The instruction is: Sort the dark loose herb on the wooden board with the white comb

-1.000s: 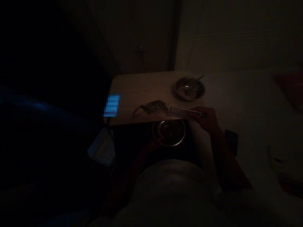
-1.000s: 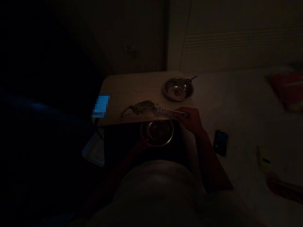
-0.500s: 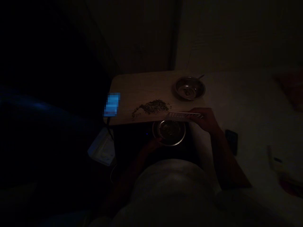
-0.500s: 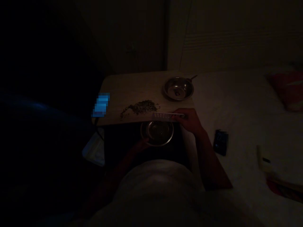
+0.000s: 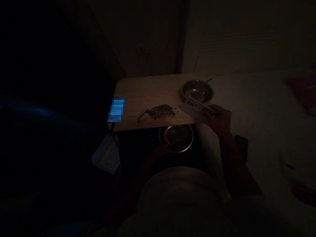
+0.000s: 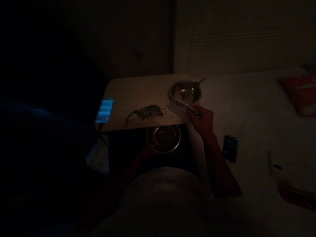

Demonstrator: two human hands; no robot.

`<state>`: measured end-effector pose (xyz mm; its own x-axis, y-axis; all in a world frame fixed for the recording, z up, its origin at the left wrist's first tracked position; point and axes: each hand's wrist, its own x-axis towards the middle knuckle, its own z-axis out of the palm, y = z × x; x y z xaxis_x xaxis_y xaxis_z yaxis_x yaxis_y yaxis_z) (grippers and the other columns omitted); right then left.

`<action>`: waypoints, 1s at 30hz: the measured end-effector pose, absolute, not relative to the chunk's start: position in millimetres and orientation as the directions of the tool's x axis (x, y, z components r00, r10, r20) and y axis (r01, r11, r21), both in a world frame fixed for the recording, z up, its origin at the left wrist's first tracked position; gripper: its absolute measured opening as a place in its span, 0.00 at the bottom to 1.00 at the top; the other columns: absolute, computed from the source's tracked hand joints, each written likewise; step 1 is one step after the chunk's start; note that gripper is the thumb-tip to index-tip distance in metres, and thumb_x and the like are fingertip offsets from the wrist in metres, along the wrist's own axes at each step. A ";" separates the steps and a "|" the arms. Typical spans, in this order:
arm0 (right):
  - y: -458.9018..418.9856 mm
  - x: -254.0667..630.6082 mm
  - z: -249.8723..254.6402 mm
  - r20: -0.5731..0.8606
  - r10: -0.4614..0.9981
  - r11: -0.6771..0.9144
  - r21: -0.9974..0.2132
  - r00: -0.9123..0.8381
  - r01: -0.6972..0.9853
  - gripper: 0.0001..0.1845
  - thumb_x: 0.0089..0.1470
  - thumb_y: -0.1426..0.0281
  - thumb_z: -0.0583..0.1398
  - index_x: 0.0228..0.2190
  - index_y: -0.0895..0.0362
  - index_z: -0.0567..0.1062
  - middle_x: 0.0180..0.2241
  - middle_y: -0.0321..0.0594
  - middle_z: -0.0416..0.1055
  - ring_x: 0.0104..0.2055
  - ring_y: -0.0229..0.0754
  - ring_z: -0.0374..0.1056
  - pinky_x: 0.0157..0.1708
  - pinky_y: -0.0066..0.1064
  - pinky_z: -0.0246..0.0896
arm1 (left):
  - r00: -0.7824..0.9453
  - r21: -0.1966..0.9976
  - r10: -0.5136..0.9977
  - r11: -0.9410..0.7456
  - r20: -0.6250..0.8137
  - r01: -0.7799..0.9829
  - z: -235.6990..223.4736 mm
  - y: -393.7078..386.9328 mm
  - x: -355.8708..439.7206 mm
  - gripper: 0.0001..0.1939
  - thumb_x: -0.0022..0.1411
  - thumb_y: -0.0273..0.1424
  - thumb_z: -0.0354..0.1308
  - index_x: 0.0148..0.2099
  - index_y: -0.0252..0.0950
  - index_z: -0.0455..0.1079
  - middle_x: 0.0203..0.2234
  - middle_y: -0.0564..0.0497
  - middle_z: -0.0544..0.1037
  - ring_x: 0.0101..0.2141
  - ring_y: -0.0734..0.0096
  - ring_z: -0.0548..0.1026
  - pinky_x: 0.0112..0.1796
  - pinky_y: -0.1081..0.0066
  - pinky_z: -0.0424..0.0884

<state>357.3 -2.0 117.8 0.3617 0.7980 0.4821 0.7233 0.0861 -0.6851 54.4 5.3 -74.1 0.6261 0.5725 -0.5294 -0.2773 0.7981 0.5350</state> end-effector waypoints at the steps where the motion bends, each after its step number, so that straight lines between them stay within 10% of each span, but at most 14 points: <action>1: -0.7 355.7 118.8 0.490 0.796 0.085 -0.673 0.356 0.735 0.11 0.49 0.64 0.65 0.34 0.56 0.81 0.30 0.39 0.79 0.30 0.44 0.74 0.31 0.32 0.66 | 0.629 0.537 0.575 0.796 -0.524 -0.280 -73.6 5.1 54.5 0.23 0.47 0.31 0.70 0.47 0.34 0.75 0.44 0.44 0.81 0.56 0.47 0.70 0.61 0.48 0.55; 30: 34.1 313.6 110.1 0.518 0.838 0.252 -0.646 0.171 0.720 0.11 0.52 0.63 0.64 0.35 0.55 0.81 0.33 0.40 0.80 0.33 0.46 0.75 0.35 0.35 0.68 | 0.638 0.542 0.592 0.782 -0.491 -0.308 -67.3 2.9 60.8 0.24 0.47 0.31 0.70 0.48 0.34 0.75 0.45 0.43 0.81 0.56 0.47 0.70 0.60 0.48 0.57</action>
